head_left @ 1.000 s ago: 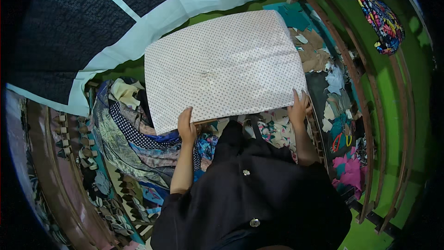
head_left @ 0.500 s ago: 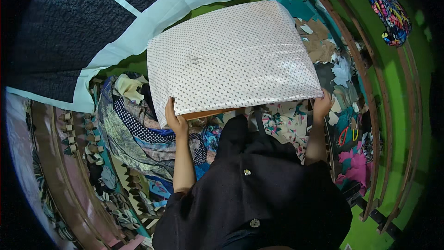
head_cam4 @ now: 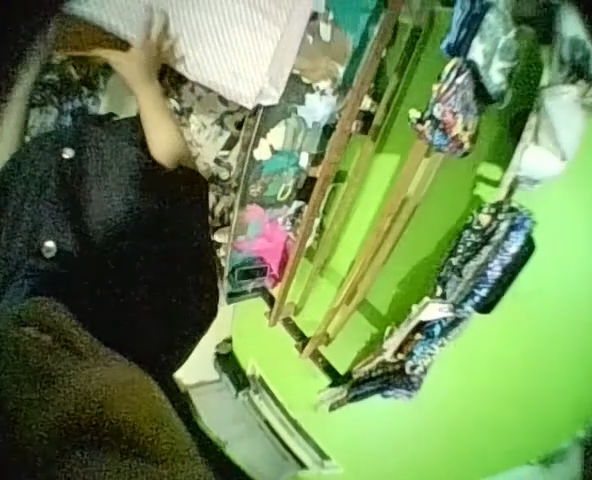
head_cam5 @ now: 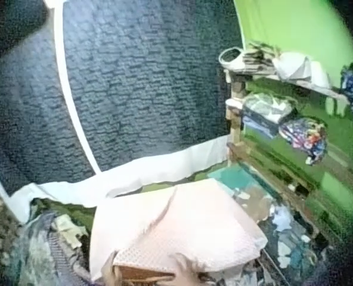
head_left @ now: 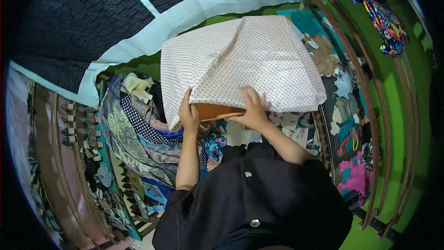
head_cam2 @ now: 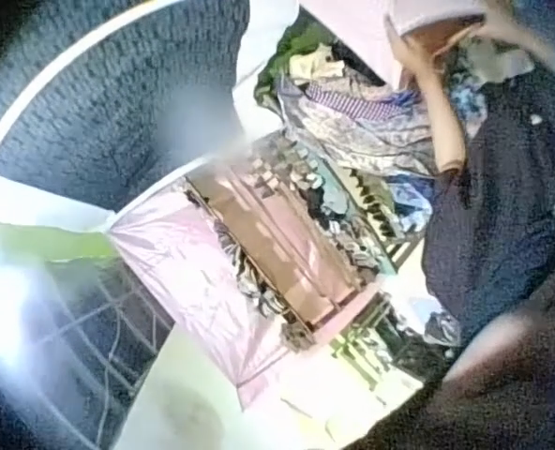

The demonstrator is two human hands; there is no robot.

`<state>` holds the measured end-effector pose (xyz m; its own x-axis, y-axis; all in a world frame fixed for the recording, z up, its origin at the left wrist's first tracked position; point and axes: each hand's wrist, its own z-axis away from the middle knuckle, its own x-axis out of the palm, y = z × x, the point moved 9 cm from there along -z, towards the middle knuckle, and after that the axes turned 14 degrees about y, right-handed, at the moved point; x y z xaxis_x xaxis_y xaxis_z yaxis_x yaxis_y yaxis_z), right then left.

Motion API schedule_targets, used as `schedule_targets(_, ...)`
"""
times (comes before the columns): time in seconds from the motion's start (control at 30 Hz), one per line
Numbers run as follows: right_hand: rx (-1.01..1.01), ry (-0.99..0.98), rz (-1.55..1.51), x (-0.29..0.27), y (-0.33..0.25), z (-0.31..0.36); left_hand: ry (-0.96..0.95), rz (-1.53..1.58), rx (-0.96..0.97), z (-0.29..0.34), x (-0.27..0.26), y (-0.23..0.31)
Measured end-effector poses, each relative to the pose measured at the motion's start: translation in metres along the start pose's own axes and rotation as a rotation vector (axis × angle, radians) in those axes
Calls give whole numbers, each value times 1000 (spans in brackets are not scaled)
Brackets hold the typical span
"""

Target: The recorder spreads out and neatly folds pieces of fabric on a wooden table.

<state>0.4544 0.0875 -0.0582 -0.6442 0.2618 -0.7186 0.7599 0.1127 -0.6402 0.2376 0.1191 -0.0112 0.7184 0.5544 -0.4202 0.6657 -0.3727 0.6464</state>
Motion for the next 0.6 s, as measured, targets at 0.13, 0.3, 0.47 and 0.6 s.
schedule_targets(0.13, -239, 213, -90, 11, -71, -11, -67, 14, 84, 6, -1, 20)
schedule_targets(0.3, -358, 303, -153, -3, -101, -11, -118, 48, 147, 37, -12, 29)
schedule_targets(0.47, -387, 504, -230, -55, -133, -13, -22, -1, 230, 44, -30, 21)
schedule_targets(0.6, -348, 609, -254, -81, -154, -14, 82, -83, 93, 50, -42, -38)
